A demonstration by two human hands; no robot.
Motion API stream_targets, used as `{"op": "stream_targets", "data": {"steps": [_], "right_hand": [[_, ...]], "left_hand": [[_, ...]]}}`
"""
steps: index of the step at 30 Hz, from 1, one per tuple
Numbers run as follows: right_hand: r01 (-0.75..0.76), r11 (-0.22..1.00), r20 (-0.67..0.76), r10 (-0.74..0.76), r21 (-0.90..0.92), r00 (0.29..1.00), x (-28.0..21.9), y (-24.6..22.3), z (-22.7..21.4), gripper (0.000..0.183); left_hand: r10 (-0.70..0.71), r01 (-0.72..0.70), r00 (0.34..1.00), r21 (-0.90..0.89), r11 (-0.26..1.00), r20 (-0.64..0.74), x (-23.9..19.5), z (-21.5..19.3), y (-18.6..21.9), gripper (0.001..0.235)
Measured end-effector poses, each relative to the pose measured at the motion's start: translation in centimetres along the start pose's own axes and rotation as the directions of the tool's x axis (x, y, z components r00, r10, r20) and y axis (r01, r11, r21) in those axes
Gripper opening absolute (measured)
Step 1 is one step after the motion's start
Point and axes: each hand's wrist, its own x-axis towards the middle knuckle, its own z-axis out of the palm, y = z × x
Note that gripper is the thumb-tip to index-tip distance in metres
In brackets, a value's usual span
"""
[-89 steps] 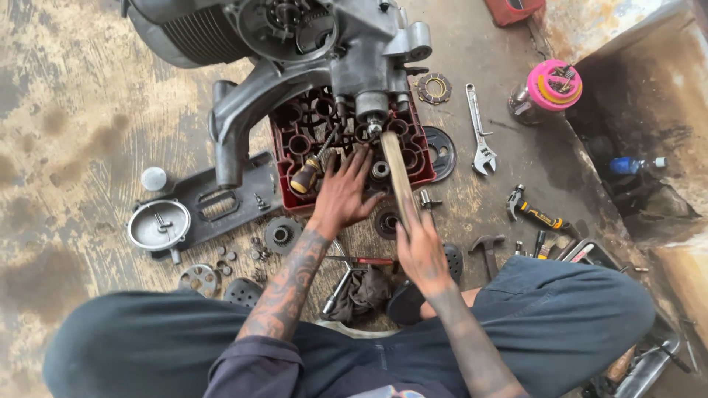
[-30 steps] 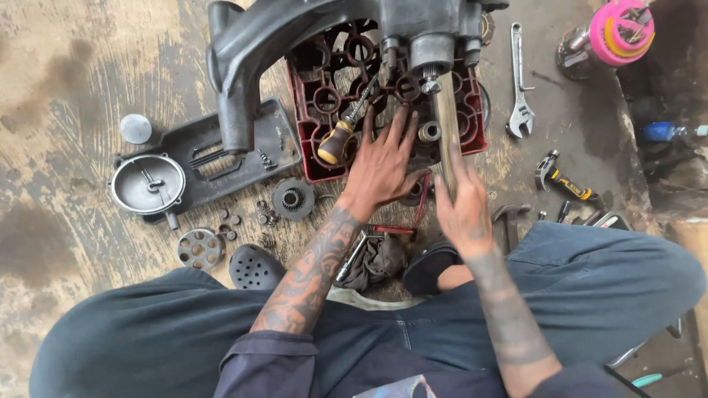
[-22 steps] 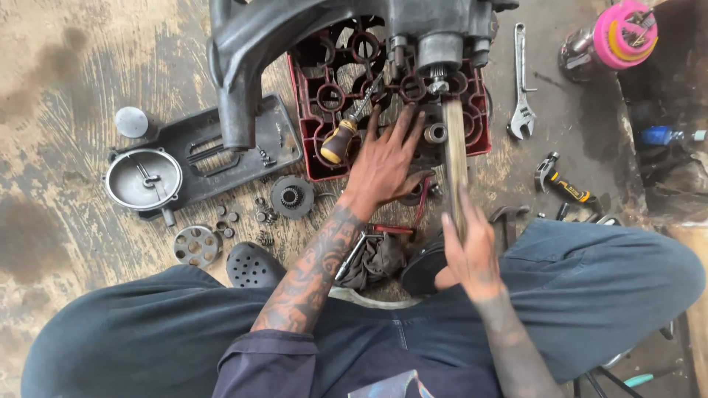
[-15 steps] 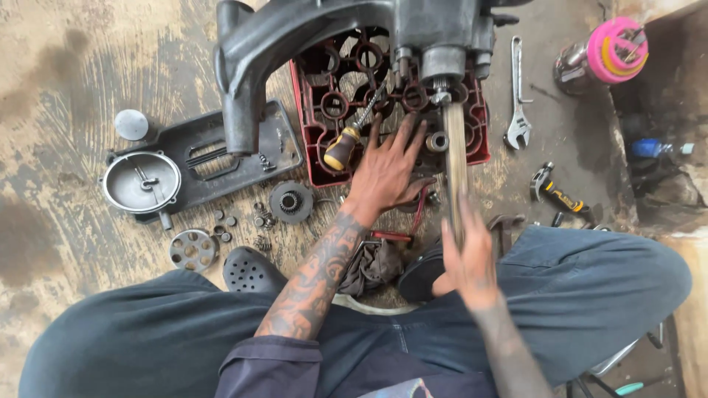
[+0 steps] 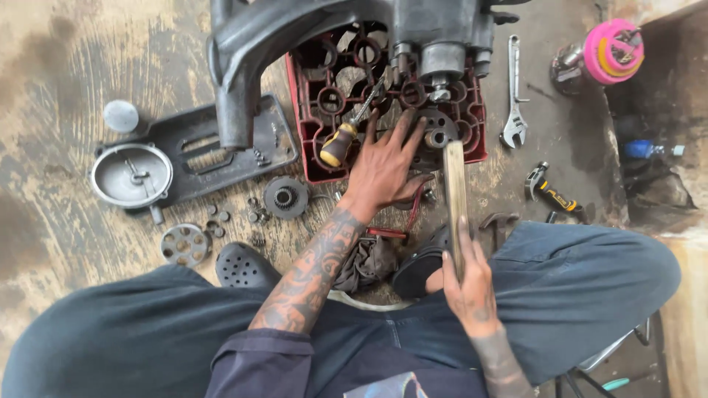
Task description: Repairing and cleaning a motorcycle engine component using a hammer, metal bar, and brush
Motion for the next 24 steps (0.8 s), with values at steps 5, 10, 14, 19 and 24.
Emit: {"op": "stream_targets", "data": {"steps": [5, 10, 14, 19, 24], "right_hand": [[0.125, 0.992, -0.08, -0.122, 0.033, 0.989, 6.3, 0.7, 1.2, 0.064], [0.143, 0.988, -0.081, -0.138, 0.061, 0.987, 4.3, 0.9, 1.2, 0.075], [-0.243, 0.954, 0.115, 0.225, 0.175, 0.967, -2.6, -0.1, 1.6, 0.085], [0.114, 0.993, -0.118, -0.108, 0.043, 0.987, 7.7, -1.0, 1.5, 0.083], [0.029, 0.999, -0.074, -0.031, -0.031, 0.997, 0.9, 1.1, 3.1, 0.082]], "left_hand": [[0.014, -0.014, 1.0, 0.001, 1.0, -0.012, 0.0, 0.2, 0.2, 0.095], [0.011, -0.012, 0.999, -0.014, 1.0, -0.041, -0.1, 0.2, 0.1, 0.097], [0.077, -0.073, 0.996, 0.083, 0.994, -0.054, 0.2, 1.9, -0.8, 0.107], [-0.017, 0.015, 0.999, -0.041, 0.999, -0.039, 0.5, 0.5, 0.0, 0.093], [-0.011, 0.009, 0.998, -0.046, 0.999, -0.06, 0.4, 0.4, 0.0, 0.097]]}}
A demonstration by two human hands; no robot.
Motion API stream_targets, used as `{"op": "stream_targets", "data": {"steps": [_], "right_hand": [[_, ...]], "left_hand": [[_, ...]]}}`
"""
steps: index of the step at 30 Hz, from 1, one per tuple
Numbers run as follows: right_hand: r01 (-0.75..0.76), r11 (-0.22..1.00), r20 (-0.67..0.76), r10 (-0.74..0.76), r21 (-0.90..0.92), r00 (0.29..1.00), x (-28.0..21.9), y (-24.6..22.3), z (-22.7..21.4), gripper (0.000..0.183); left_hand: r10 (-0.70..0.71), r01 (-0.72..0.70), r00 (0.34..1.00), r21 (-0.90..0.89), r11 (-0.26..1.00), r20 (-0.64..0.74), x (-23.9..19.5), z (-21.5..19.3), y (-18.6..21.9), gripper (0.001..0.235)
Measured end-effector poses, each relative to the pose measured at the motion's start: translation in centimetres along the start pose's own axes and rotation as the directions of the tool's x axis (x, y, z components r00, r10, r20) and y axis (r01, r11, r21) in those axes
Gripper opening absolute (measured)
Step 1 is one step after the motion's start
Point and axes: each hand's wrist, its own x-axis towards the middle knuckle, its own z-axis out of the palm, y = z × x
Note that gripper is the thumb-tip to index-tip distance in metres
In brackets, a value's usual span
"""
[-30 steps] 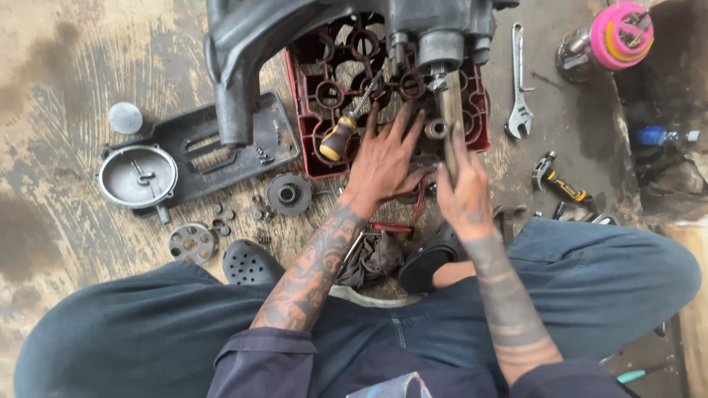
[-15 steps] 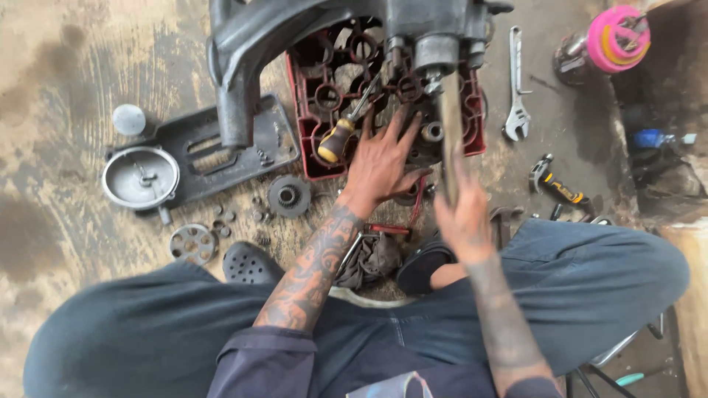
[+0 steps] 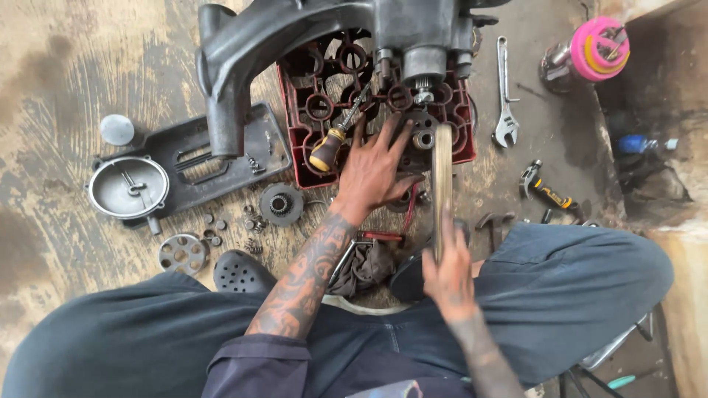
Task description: Repairing and cleaning a motorcycle engine component using a hammer, metal bar, and brush
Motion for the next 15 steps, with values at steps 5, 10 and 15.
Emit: {"op": "stream_targets", "data": {"steps": [5, 10, 15], "right_hand": [[-0.04, 0.998, -0.004, 0.04, -0.04, 0.999, 2.1, 1.6, 1.3, 0.09], [0.017, 1.0, -0.028, -0.016, 0.024, 0.999, 4.1, -3.0, -1.6, 0.084], [-0.077, 0.993, 0.017, 0.079, -0.086, 0.997, -2.7, 2.2, 1.2, 0.092]], "left_hand": [[0.005, -0.005, 1.0, 0.021, 1.0, 0.008, -0.2, 0.9, -0.1, 0.094], [-0.007, 0.007, 1.0, 0.016, 1.0, 0.004, -0.5, 0.4, 0.1, 0.095], [-0.006, 0.006, 1.0, 0.015, 1.0, -0.004, -0.4, 0.5, 0.0, 0.095]]}}
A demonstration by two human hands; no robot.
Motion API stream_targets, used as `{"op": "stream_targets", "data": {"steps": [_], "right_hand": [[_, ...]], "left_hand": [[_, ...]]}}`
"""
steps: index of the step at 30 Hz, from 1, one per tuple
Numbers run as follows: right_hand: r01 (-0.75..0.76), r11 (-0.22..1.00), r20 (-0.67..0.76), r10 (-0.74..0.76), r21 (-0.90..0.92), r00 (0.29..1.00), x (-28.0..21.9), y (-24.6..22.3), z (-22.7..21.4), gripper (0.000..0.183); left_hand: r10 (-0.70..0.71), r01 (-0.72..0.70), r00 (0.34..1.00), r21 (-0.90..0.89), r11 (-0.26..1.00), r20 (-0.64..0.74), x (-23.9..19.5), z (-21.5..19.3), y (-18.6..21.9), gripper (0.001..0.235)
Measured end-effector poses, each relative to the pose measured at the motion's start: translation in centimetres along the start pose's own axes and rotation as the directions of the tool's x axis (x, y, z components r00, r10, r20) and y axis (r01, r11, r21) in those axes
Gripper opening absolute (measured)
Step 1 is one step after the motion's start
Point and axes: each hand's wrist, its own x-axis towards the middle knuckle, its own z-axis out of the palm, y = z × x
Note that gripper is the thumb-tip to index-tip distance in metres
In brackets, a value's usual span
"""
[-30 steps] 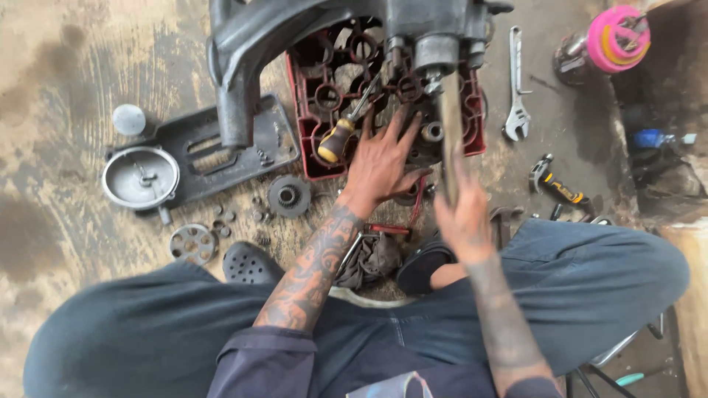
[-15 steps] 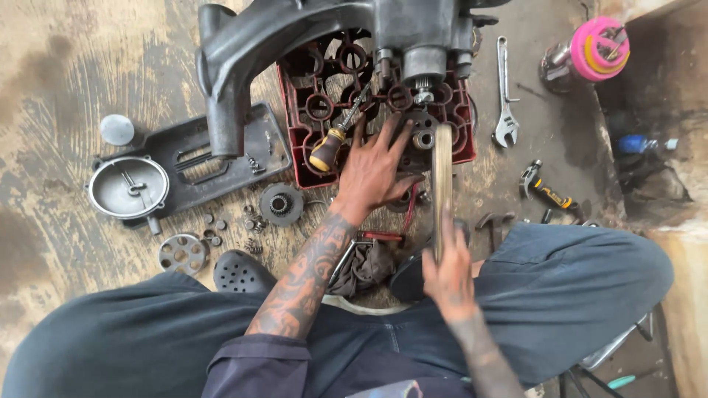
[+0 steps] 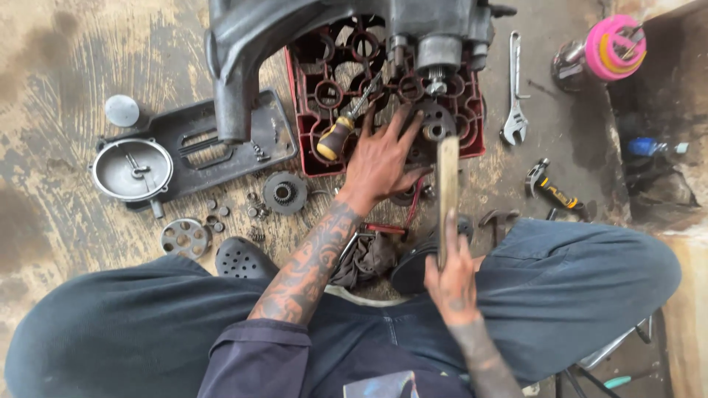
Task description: Repairing and cleaning a motorcycle engine component using a hammer, metal bar, and brush
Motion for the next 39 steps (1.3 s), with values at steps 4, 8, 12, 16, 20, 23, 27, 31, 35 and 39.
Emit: {"op": "stream_targets", "data": {"steps": [4, 8, 12, 16, 20, 23, 27, 31, 35, 39], "right_hand": [[0.104, 0.991, -0.064, -0.099, 0.086, 0.993, 8.8, -3.9, -2.7, 0.087], [0.103, 0.995, -0.01, -0.103, -0.012, 0.995, 8.0, -3.7, -3.4, 0.094], [0.037, 0.999, 0.011, -0.037, -0.021, 0.999, 0.3, -0.4, -1.7, 0.096], [0.036, 0.995, 0.011, -0.037, 0.09, 0.999, 2.2, -0.3, -1.7, 0.095], [-0.003, 0.997, 0.053, -0.001, 0.079, 0.999, 0.8, -1.0, -2.1, 0.093], [0.009, 0.999, 0.056, -0.012, 0.052, 0.998, 2.4, -1.2, -2.8, 0.092], [-0.034, 0.997, 0.079, 0.028, 0.071, 0.996, 3.4, -1.5, -2.7, 0.089], [0.079, 0.993, 0.005, -0.08, 0.091, 0.997, 10.4, -5.2, -4.6, 0.087], [-0.057, 0.998, 0.118, 0.055, 0.016, 0.991, 4.6, -2.0, -3.2, 0.092], [-0.145, 0.982, 0.128, 0.13, 0.121, 0.983, 0.9, -1.3, -3.5, 0.101]], "left_hand": [[0.015, -0.015, 1.0, -0.001, 1.0, 0.016, 0.5, 0.2, -0.2, 0.09], [0.026, -0.027, 1.0, -0.019, 0.999, -0.007, 0.0, 0.3, -0.4, 0.095], [0.026, -0.026, 0.999, -0.009, 1.0, -0.02, 0.0, 0.2, -0.1, 0.094], [0.033, -0.034, 0.999, 0.015, 0.999, 0.035, 0.3, -0.7, 0.3, 0.093], [0.021, -0.023, 0.999, 0.047, 0.999, 0.043, 0.1, -0.7, 0.2, 0.092], [0.01, -0.011, 0.997, 0.009, 1.0, 0.083, 0.0, -1.2, 0.6, 0.091], [0.045, -0.046, 0.998, 0.015, 0.999, 0.032, 0.2, -0.3, 0.1, 0.091], [0.041, -0.041, 0.999, -0.011, 0.999, 0.005, 0.3, -0.4, 0.2, 0.091], [0.035, -0.036, 0.999, -0.022, 0.999, -0.039, 0.0, -0.1, 0.2, 0.091], [0.102, -0.097, 0.99, 0.055, 0.994, -0.094, -0.2, 0.5, -0.2, 0.09]]}}
